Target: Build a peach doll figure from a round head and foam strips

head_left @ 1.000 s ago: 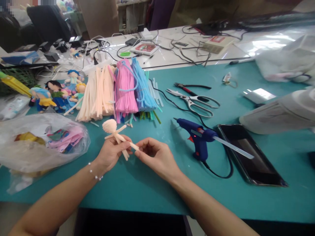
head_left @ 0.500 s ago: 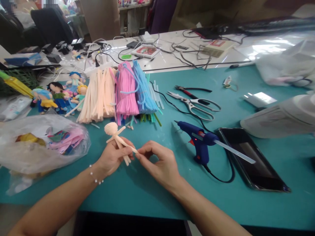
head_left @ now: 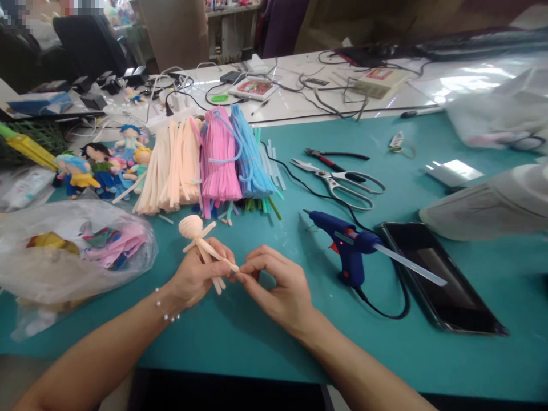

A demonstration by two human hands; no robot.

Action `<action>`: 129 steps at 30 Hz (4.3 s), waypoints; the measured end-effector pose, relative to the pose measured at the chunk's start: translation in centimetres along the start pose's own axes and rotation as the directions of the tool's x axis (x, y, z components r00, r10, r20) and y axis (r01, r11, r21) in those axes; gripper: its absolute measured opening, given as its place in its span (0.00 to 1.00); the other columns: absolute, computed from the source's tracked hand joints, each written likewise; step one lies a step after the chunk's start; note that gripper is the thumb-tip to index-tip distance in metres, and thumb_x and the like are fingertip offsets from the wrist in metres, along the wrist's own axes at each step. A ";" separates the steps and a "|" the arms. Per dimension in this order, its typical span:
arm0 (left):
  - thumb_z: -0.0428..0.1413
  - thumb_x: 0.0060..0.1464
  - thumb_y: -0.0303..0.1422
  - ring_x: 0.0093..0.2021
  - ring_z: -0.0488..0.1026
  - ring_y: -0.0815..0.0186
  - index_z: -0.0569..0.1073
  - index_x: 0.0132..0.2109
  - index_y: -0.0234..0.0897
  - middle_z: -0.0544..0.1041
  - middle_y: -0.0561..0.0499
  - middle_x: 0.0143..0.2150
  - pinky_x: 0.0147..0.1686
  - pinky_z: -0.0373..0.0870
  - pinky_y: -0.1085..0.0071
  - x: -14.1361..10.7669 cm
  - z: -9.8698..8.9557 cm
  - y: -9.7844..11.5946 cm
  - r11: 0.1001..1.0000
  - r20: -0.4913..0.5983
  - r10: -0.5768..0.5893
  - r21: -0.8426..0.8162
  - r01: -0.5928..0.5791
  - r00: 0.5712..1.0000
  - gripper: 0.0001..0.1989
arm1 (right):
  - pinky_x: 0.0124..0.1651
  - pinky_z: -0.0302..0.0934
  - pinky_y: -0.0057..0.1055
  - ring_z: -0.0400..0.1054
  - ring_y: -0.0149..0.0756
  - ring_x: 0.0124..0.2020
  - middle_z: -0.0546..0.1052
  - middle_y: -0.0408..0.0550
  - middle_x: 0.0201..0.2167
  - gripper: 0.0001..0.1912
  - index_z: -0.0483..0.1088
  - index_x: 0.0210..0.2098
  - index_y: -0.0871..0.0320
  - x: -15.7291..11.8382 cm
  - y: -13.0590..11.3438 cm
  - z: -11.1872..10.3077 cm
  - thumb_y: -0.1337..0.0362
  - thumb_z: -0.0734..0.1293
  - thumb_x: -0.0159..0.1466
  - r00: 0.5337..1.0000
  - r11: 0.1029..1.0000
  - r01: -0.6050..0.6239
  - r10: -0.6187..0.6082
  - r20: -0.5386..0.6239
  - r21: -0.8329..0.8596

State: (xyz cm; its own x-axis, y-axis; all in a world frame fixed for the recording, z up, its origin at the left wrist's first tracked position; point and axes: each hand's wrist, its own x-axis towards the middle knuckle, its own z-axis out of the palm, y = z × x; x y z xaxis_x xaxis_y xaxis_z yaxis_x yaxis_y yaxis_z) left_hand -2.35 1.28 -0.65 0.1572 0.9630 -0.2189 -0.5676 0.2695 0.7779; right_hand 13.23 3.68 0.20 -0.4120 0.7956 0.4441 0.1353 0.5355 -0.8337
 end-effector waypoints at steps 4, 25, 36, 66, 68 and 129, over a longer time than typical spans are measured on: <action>0.66 0.39 0.30 0.23 0.69 0.74 0.68 0.27 0.35 0.72 0.56 0.25 0.25 0.66 0.76 0.0 -0.1 0.0 1.000 0.029 0.016 -0.010 -0.016 0.999 0.12 | 0.24 0.59 0.25 0.64 0.28 0.22 0.70 0.43 0.22 0.06 0.68 0.26 0.57 0.0 -0.1 -0.1 0.70 0.65 0.59 0.999 0.999 0.036 -0.036 0.005 0.009; 0.66 0.36 0.33 0.20 0.66 0.75 0.67 0.27 0.35 0.71 0.56 0.23 0.23 0.64 0.76 -0.1 0.4 0.4 1.000 0.058 0.004 0.031 -0.006 0.998 0.15 | 0.26 0.58 0.25 0.63 0.28 0.23 0.71 0.43 0.23 0.06 0.66 0.27 0.57 -0.1 0.2 -0.3 0.71 0.63 0.60 0.991 0.997 0.024 -0.033 0.132 0.070; 0.67 0.36 0.35 0.18 0.64 0.75 0.68 0.29 0.35 0.70 0.56 0.22 0.20 0.61 0.77 -0.1 0.0 0.5 0.994 0.137 -0.103 0.061 0.095 0.985 0.16 | 0.30 0.60 0.26 0.64 0.28 0.26 0.71 0.45 0.25 0.10 0.67 0.28 0.58 0.5 -0.2 -1.2 0.62 0.62 0.64 0.938 0.961 -0.148 0.061 0.342 0.233; 0.68 0.35 0.33 0.21 0.68 0.74 0.71 0.27 0.33 0.73 0.55 0.22 0.20 0.63 0.78 0.1 -0.9 -0.4 0.987 0.172 -0.100 0.140 0.076 0.980 0.14 | 0.18 0.59 0.19 0.64 0.23 0.13 0.70 0.37 0.14 0.21 0.63 0.20 0.60 0.8 0.8 -0.4 0.62 0.79 0.39 0.661 0.385 -0.748 0.500 0.559 0.541; 0.68 0.35 0.33 0.20 0.67 0.74 0.71 0.26 0.34 0.72 0.55 0.21 0.20 0.63 0.78 0.1 -0.7 -0.3 0.992 0.144 -0.051 0.119 0.034 0.988 0.14 | 0.19 0.60 0.21 0.64 0.23 0.14 0.69 0.37 0.15 0.19 0.63 0.21 0.60 0.7 0.8 -0.4 0.61 0.78 0.42 0.707 0.442 -0.706 0.494 0.506 0.554; 0.65 0.38 0.32 0.28 0.67 0.70 0.72 0.26 0.34 0.71 0.53 0.27 0.27 0.64 0.74 0.2 -0.9 -1.0 0.951 -0.015 0.097 0.296 -0.089 0.995 0.09 | 0.48 0.62 0.39 0.68 0.29 0.23 0.73 0.40 0.20 0.08 0.65 0.24 0.56 0.2 0.6 -0.4 0.73 0.62 0.58 0.969 0.922 0.248 -0.241 0.061 -0.296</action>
State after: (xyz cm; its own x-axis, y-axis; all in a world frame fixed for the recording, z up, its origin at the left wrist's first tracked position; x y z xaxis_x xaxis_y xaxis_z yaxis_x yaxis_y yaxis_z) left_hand -2.42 1.20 -2.03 0.0892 0.9845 -0.1507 -0.3147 0.1715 0.9336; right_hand 13.56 4.28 -0.11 -0.4865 0.6242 0.6113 0.2894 0.7753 -0.5614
